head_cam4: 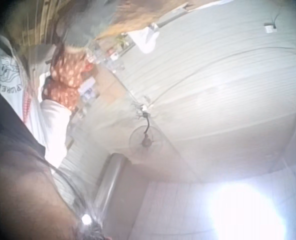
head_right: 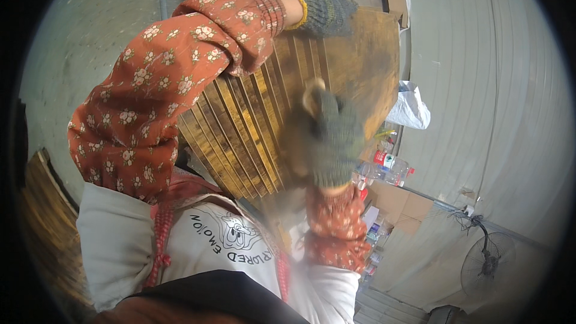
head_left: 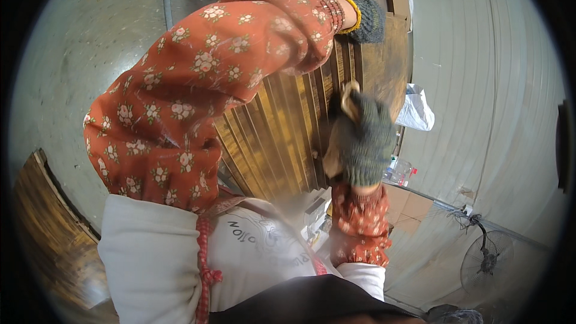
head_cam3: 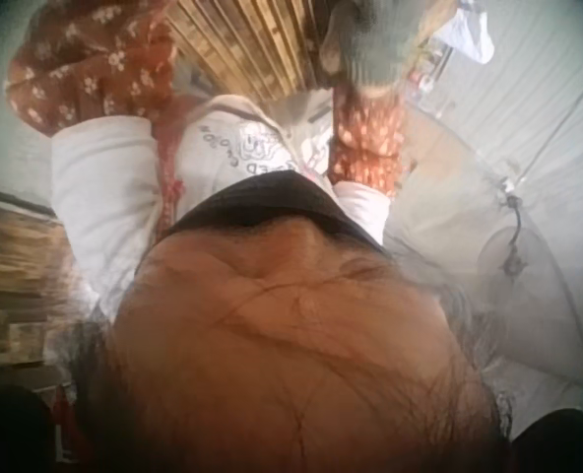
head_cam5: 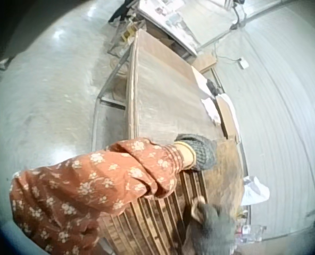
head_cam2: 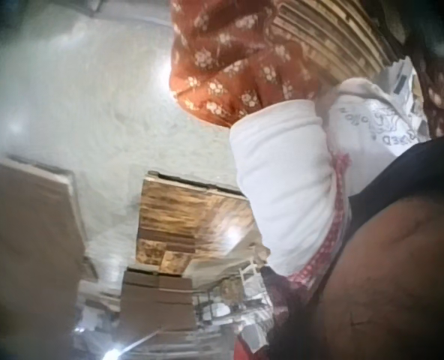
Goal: The person wipes a stack of wooden planks with a cloth, repeatedly lifting and turning them to clean multiple surfaces. The person uses a cloth to wipe the planks and occasionally picks up a plastic bottle from the table.
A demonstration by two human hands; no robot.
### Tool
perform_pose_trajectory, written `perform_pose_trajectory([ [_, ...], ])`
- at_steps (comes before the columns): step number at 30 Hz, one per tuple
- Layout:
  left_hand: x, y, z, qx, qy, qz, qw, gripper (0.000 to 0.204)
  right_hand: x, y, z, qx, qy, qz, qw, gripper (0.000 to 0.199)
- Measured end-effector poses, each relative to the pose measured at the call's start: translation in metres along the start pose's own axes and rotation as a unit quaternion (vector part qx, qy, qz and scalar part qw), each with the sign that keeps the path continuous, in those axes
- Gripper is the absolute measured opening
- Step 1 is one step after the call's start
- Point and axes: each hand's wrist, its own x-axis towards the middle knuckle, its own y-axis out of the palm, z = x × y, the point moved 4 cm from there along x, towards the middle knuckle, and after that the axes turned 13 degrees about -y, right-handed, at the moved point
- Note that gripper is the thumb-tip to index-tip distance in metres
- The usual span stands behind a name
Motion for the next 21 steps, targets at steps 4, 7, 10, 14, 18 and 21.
perform_pose_trajectory([
  [4, -0.005, -0.005, 0.004, -0.001, 0.025, -0.042, 0.999, 0.041, -0.011, -0.011, 0.017, -0.071, -0.009, 0.052, 0.996, 0.047],
  [7, -0.001, 0.002, 0.008, 0.012, 0.059, -0.046, 0.997, 0.039, 0.015, -0.003, 0.017, -0.075, -0.034, 0.038, 0.996, 0.036],
  [10, 0.007, 0.007, 0.011, -0.017, 0.051, -0.051, 0.997, 0.037, 0.037, 0.004, 0.012, -0.059, -0.053, 0.009, 0.997, 0.035],
  [14, 0.017, 0.008, 0.015, -0.039, 0.061, -0.042, 0.996, 0.036, 0.018, -0.003, 0.015, -0.141, 0.001, 0.102, 0.985, 0.03],
  [18, 0.022, 0.009, 0.022, -0.052, 0.062, -0.039, 0.996, 0.035, 0.019, -0.008, 0.021, -0.12, -0.03, 0.097, 0.988, 0.032],
  [21, 0.023, 0.011, 0.023, -0.057, 0.067, -0.034, 0.996, 0.034, 0.054, 0.004, 0.01, -0.114, -0.022, 0.058, 0.992, 0.031],
])
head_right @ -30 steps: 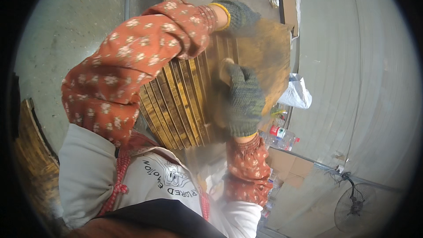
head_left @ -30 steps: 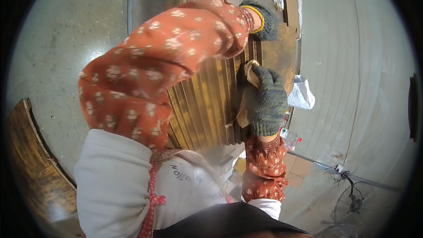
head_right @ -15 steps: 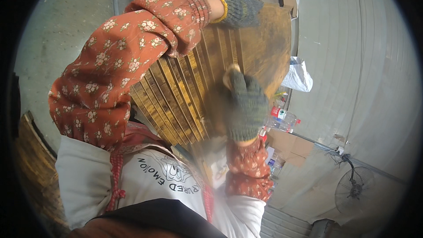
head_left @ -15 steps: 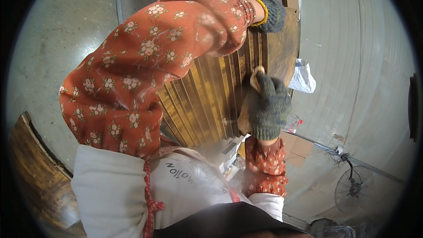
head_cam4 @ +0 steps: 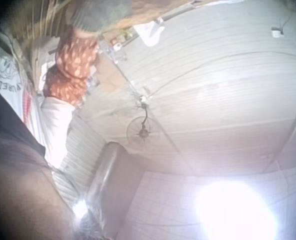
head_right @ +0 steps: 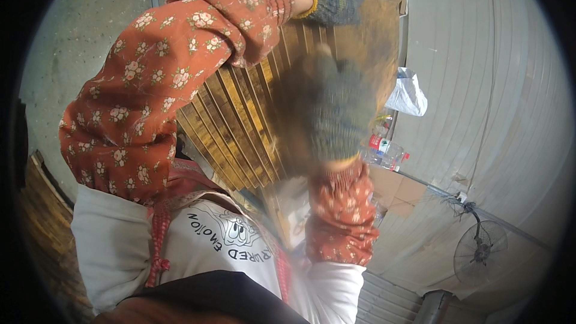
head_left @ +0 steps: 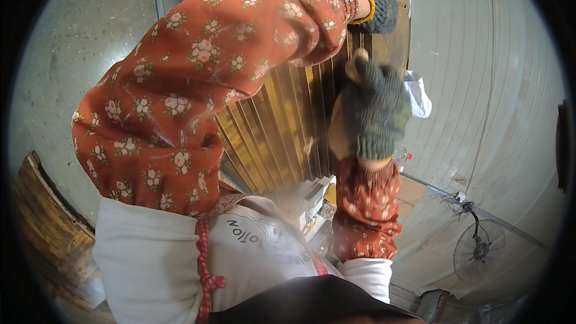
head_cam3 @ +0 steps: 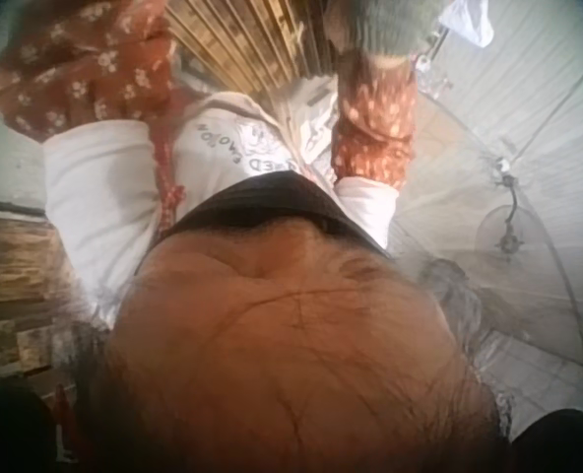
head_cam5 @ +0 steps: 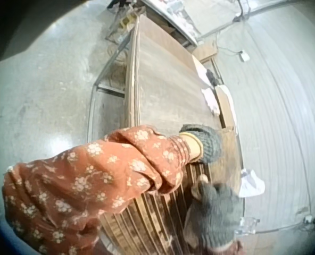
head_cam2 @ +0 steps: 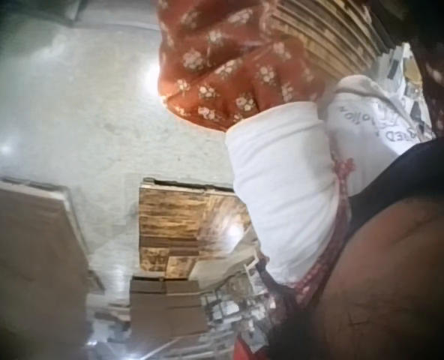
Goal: The person wipes a stack of wooden planks with a cloth, repeatedly lifting and turning them to clean multiple surfaces. The person uses a cloth to wipe the planks and occasionally picks up a plastic bottle from the table.
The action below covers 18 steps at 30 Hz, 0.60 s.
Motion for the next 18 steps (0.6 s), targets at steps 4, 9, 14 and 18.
perform_pose_trajectory([
  [4, 0.002, 0.0, 0.0, 0.001, 0.004, 0.009, 1.0, 0.033, 0.004, 0.004, -0.007, 0.02, -0.001, -0.019, 1.0, 0.033],
  [9, 0.007, -0.005, 0.004, -0.005, -0.002, 0.007, 1.0, 0.032, -0.058, -0.001, -0.007, 0.02, 0.071, 0.043, 0.996, 0.041],
  [14, 0.004, -0.004, 0.007, -0.008, -0.001, 0.006, 1.0, 0.031, -0.006, 0.011, -0.006, 0.042, -0.031, -0.059, 0.997, 0.043],
  [18, 0.004, -0.004, 0.004, 0.004, 0.002, 0.009, 1.0, 0.03, 0.025, 0.016, -0.016, 0.053, -0.043, -0.095, 0.993, 0.038],
])
